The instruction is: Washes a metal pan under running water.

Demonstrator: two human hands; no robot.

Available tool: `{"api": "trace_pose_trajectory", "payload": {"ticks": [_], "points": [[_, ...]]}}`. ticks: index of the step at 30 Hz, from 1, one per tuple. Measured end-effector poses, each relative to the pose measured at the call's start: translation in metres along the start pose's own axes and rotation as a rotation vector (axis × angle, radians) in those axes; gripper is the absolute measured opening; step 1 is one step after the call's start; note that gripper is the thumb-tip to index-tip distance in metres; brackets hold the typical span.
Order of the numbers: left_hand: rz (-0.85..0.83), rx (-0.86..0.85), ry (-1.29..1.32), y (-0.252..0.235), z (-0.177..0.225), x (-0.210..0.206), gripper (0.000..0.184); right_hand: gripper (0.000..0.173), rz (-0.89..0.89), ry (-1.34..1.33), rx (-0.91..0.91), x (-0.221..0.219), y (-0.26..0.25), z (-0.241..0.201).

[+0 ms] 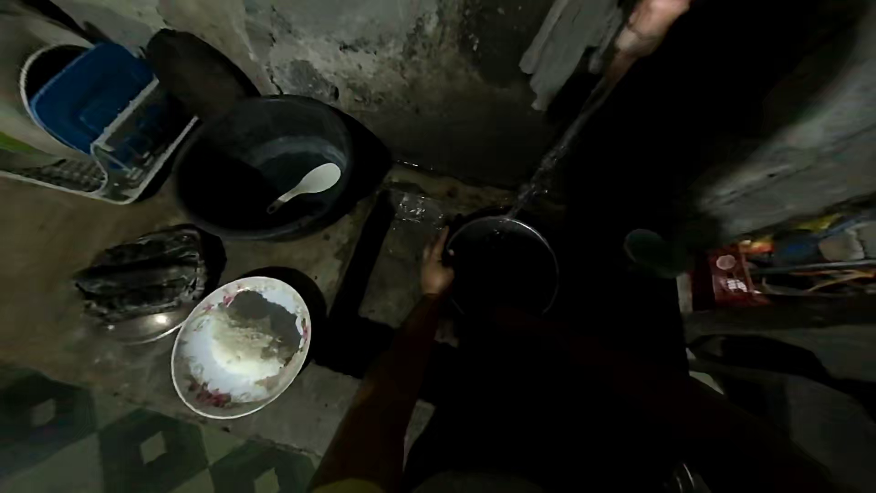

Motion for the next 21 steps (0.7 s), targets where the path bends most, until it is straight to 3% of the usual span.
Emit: {"api": "trace_pose_trajectory", "payload": {"ticks": [3, 5, 8, 10, 13, 16, 18, 21], "points": [[-0.063, -0.257, -0.332, 0.008, 0.005, 0.011, 0.058, 0.047, 0.185, 0.215, 0.218, -0.008, -0.024, 0.039], [-0.094, -0.484, -0.510, 0.022, 0.013, 0.023, 0.065, 0.043, 0.185, 0.274, 0.261, -0.009, -0.022, 0.046], [-0.177, -0.689, -0.583, 0.038, 0.016, 0.037, 0.074, 0.035, 0.132, 0.281, 0.315, 0.003, 0.006, 0.049], [-0.214, -0.740, -0.581, 0.041, 0.020, 0.041, 0.069, 0.030, 0.121, 0.255, 0.350, 0.030, 0.025, 0.046], [-0.300, -0.616, -0.542, 0.039, 0.025, 0.040, 0.043, 0.033, 0.118, 0.233, 0.438, 0.079, 0.044, 0.028], [-0.451, -0.393, -0.322, 0.041, 0.032, 0.043, 0.040, 0.042, 0.109, 0.035, 0.401, 0.112, 0.052, 0.022], [-0.494, -0.252, -0.153, 0.054, 0.046, 0.050, 0.037, 0.047, 0.166, -0.200, 0.459, 0.127, 0.040, 0.040], [-0.362, -0.035, 0.101, 0.067, 0.057, 0.065, 0.030, 0.042, 0.282, -0.464, 0.466, 0.144, 0.029, 0.055]]}}
Point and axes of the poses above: each hand's wrist, its own y-axis away from the middle knuckle, its own x-axis out of the back of the hand, z = x × y, the point moved 8 cm from there along -y, towards the middle knuckle, and after that the axes turned 7 degrees about x, right-handed, at the moved point
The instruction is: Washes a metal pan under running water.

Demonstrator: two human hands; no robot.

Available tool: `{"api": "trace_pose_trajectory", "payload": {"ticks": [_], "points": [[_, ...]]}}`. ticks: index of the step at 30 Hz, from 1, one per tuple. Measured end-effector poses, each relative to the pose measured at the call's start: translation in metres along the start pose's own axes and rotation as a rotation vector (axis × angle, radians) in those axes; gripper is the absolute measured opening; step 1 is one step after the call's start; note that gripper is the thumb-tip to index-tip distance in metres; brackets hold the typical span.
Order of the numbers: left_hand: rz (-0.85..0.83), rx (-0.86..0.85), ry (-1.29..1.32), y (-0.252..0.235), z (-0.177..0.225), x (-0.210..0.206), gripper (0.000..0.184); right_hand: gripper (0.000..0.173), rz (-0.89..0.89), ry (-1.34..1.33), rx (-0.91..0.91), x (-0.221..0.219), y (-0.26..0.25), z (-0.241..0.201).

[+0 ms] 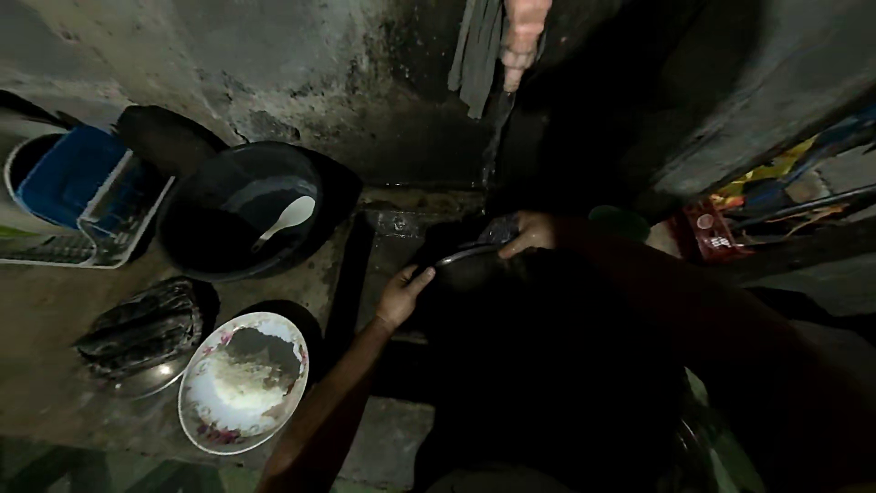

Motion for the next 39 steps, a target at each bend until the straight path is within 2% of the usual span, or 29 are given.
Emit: {"api": "trace_pose_trajectory", "payload": {"ticks": [3, 5, 7, 9, 11, 13, 15, 16, 18, 20, 21, 24, 26, 29, 31, 33, 35, 36, 39], "points": [[0.217, 0.128, 0.138, 0.008, 0.006, 0.010, 0.029, 0.047, 0.278, -0.004, -0.035, 0.018, -0.012, 0.010], [0.267, 0.199, 0.119, 0.015, 0.012, 0.012, 0.033, 0.058, 0.472, 0.015, -0.060, 0.029, -0.015, 0.016], [0.297, 0.239, 0.076, 0.018, 0.018, 0.013, 0.036, 0.060, 0.548, -0.028, -0.062, 0.030, -0.015, 0.013], [0.329, 0.232, 0.028, 0.017, 0.029, 0.010, 0.037, 0.057, 0.498, 0.008, 0.020, 0.016, -0.015, -0.003], [0.350, 0.188, -0.023, 0.010, 0.040, 0.004, 0.041, 0.054, 0.448, 0.215, 0.177, -0.008, -0.013, -0.023], [0.363, 0.190, -0.084, 0.002, 0.046, -0.001, 0.054, 0.049, 0.419, 0.447, 0.332, -0.035, -0.006, -0.044], [0.372, 0.237, -0.148, -0.003, 0.048, -0.006, 0.065, 0.039, 0.381, 0.522, 0.439, -0.052, -0.004, -0.047], [0.376, 0.255, -0.183, -0.004, 0.049, -0.010, 0.067, 0.034, 0.388, 0.482, 0.431, -0.047, -0.007, -0.039], [0.376, 0.289, -0.224, -0.007, 0.053, -0.017, 0.066, 0.029, 0.476, 0.351, 0.297, -0.020, -0.018, -0.012], [0.375, 0.313, -0.221, -0.011, 0.054, -0.025, 0.063, 0.031, 0.537, 0.264, 0.164, -0.008, -0.024, 0.008], [0.375, 0.316, -0.214, -0.015, 0.055, -0.027, 0.061, 0.034, 0.510, 0.278, 0.151, -0.014, -0.023, 0.005], [0.396, 0.331, -0.192, -0.021, 0.054, -0.028, 0.059, 0.045, 0.335, 0.430, 0.302, -0.054, -0.007, -0.022], [0.404, 0.329, -0.179, -0.022, 0.055, -0.029, 0.058, 0.049, 0.294, 0.429, 0.315, -0.052, -0.005, -0.024], [0.325, 0.315, -0.195, -0.024, 0.065, -0.049, 0.054, 0.047, 0.373, 0.164, 0.082, -0.010, -0.021, 0.004], [0.244, 0.316, -0.269, -0.027, 0.069, -0.069, 0.051, 0.046, 0.441, 0.145, -0.012, -0.001, -0.024, 0.020], [0.203, 0.315, -0.248, -0.031, 0.069, -0.084, 0.049, 0.052, 0.390, 0.281, -0.016, -0.015, -0.010, 0.010], [0.202, 0.301, -0.185, -0.037, 0.065, -0.091, 0.051, 0.062, 0.389, 0.335, 0.073, -0.028, 0.004, 0.008], [0.189, 0.293, -0.188, -0.040, 0.064, -0.093, 0.053, 0.064, 0.406, 0.321, 0.123, -0.026, 0.007, 0.014], [0.134, 0.285, -0.341, -0.049, 0.061, -0.094, 0.061, 0.059, 0.356, 0.201, 0.072, 0.007, -0.006, 0.040]]}}
Point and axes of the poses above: each hand's wrist, its own y-axis away from the middle knuckle, its own x-axis out of the back of the hand, z = x × y, the point moved 8 cm from there along -y, towards the middle knuckle, and after that the axes turned 7 degrees about x, right-handed, at the moved point
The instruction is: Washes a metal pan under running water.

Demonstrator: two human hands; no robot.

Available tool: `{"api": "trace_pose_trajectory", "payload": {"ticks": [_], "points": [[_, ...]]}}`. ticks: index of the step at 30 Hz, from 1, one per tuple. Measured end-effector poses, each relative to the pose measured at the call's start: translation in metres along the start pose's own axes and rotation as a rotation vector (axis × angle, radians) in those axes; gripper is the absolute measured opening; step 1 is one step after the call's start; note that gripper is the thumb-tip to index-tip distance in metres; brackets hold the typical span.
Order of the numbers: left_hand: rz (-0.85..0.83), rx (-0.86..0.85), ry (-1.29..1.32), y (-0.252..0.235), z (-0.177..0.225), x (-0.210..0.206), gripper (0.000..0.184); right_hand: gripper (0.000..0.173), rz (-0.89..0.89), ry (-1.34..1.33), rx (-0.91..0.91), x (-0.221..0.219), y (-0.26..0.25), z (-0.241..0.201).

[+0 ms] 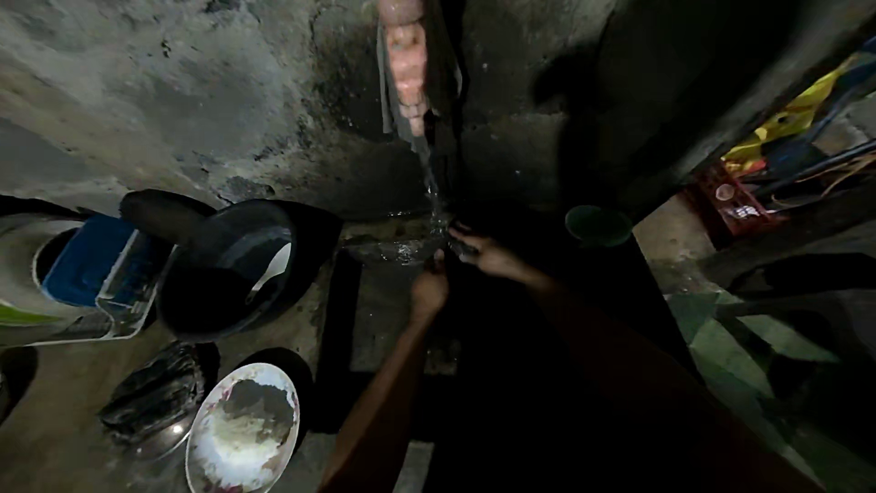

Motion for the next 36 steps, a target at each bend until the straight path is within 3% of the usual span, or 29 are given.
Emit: {"api": "trace_pose_trajectory", "payload": {"ticks": [2, 4, 8, 11, 14, 17, 20, 22, 26, 28, 32, 34, 36], "points": [[0.050, -0.005, -0.098, -0.001, 0.001, 0.000, 0.064, 0.061, 0.035, -0.029, -0.023, 0.007, -0.006, 0.016], [0.089, -0.017, -0.122, -0.002, 0.003, 0.001, 0.064, 0.063, 0.165, 0.035, 0.088, -0.001, 0.013, 0.009], [0.051, -0.014, 0.003, -0.002, 0.002, 0.000, 0.059, 0.043, 0.325, 0.238, 0.256, -0.054, 0.081, -0.021], [0.041, -0.064, 0.028, -0.003, 0.001, 0.000, 0.056, 0.030, 0.391, 0.168, 0.380, -0.044, 0.071, -0.013], [0.088, -0.130, -0.014, -0.003, 0.001, 0.002, 0.058, 0.024, 0.371, -0.174, 0.291, -0.001, 0.033, 0.005], [0.102, -0.135, -0.058, -0.001, 0.002, 0.002, 0.061, 0.033, 0.389, -0.047, 0.125, 0.001, 0.041, 0.011], [0.101, -0.148, -0.092, -0.003, 0.004, 0.007, 0.058, 0.031, 0.383, 0.144, 0.328, -0.036, 0.074, -0.015], [0.110, -0.143, -0.105, -0.002, 0.000, 0.006, 0.056, 0.026, 0.398, 0.122, 0.348, -0.037, 0.075, -0.019], [0.173, -0.176, -0.102, 0.001, 0.002, 0.011, 0.055, 0.027, 0.305, -0.146, 0.004, 0.011, 0.008, -0.004], [0.187, -0.141, -0.086, 0.004, -0.002, 0.020, 0.054, 0.030, 0.212, -0.212, -0.066, 0.011, -0.015, -0.003], [0.223, -0.090, -0.079, 0.000, -0.010, 0.032, 0.053, 0.048, 0.152, -0.263, -0.060, -0.002, -0.040, 0.009], [0.228, -0.085, -0.079, -0.004, -0.013, 0.032, 0.054, 0.045, 0.149, -0.227, -0.039, -0.006, -0.038, 0.007], [0.224, -0.090, -0.079, -0.008, -0.014, 0.030, 0.055, 0.038, 0.225, -0.149, 0.134, -0.014, -0.009, -0.013]]}}
Point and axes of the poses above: each hand's wrist, its own y-axis away from the middle knuckle, its own x-axis out of the back of the hand, z = x × y, the point moved 8 cm from there along -y, towards the middle knuckle, and after that the axes turned 7 degrees about x, right-handed, at the moved point
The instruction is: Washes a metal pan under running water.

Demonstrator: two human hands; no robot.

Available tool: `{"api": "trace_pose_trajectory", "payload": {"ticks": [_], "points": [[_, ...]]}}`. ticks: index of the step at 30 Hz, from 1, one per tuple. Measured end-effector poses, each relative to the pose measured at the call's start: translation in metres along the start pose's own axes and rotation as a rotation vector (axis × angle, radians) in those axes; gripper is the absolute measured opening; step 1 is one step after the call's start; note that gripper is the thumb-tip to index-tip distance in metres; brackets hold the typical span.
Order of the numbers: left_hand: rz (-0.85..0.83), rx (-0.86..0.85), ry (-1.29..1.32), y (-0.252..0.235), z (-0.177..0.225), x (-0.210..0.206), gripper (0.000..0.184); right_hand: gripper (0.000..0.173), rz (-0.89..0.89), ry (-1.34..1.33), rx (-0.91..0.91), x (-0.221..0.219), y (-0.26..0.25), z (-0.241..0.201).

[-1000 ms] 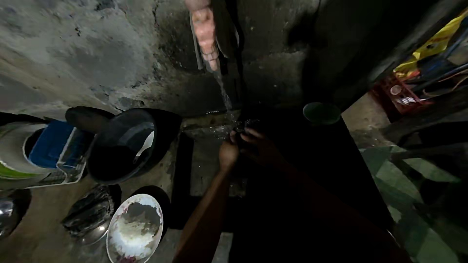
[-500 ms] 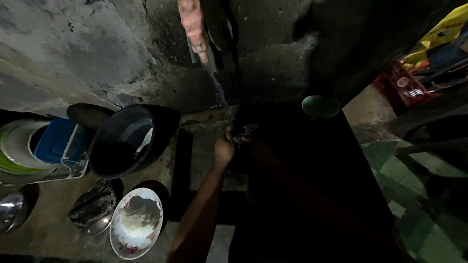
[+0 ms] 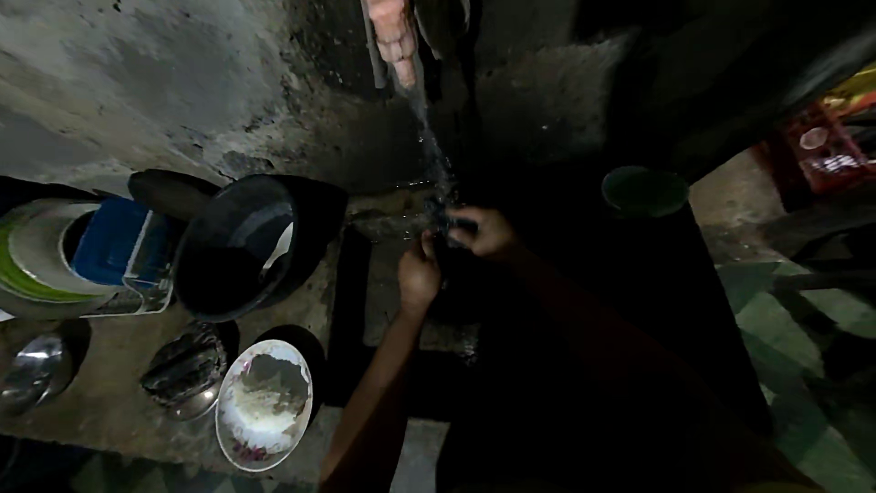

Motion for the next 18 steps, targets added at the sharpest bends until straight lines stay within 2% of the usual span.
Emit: {"api": "trace_pose_trajectory", "payload": {"ticks": [2, 3, 7, 9, 12, 14, 16, 18], "points": [[-0.018, -0.007, -0.007, -0.001, 0.002, 0.000, 0.055, 0.035, 0.089, 0.088, 0.184, -0.005, 0.026, -0.012], [-0.028, -0.012, -0.012, -0.001, 0.004, 0.000, 0.055, 0.033, 0.124, 0.090, 0.202, -0.003, 0.025, -0.007], [-0.007, -0.023, -0.032, 0.009, -0.004, 0.002, 0.053, 0.030, 0.107, 0.085, -0.054, 0.013, -0.007, 0.047], [0.010, -0.049, -0.060, 0.004, 0.002, 0.007, 0.053, 0.027, 0.122, 0.152, 0.019, 0.013, 0.010, 0.021], [-0.041, -0.018, -0.070, 0.002, -0.001, 0.003, 0.054, 0.025, 0.075, 0.279, 0.286, -0.025, 0.064, -0.025], [-0.050, -0.032, -0.050, -0.003, 0.002, 0.000, 0.054, 0.023, 0.081, 0.258, 0.221, -0.018, 0.054, -0.022], [-0.042, -0.041, -0.045, -0.008, 0.006, 0.000, 0.056, 0.023, 0.171, 0.138, 0.061, 0.009, 0.026, 0.008], [-0.030, -0.035, -0.062, -0.008, 0.005, -0.001, 0.057, 0.026, 0.182, 0.077, -0.067, 0.020, 0.019, 0.027]]}}
Point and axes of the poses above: each hand's wrist, its own y-axis away from the middle knuckle, its own x-axis out of the back of the hand, z = x × y, the point moved 8 cm from there along -y, towards the middle knuckle, and after that the axes turned 7 degrees about x, right-handed, at the moved point
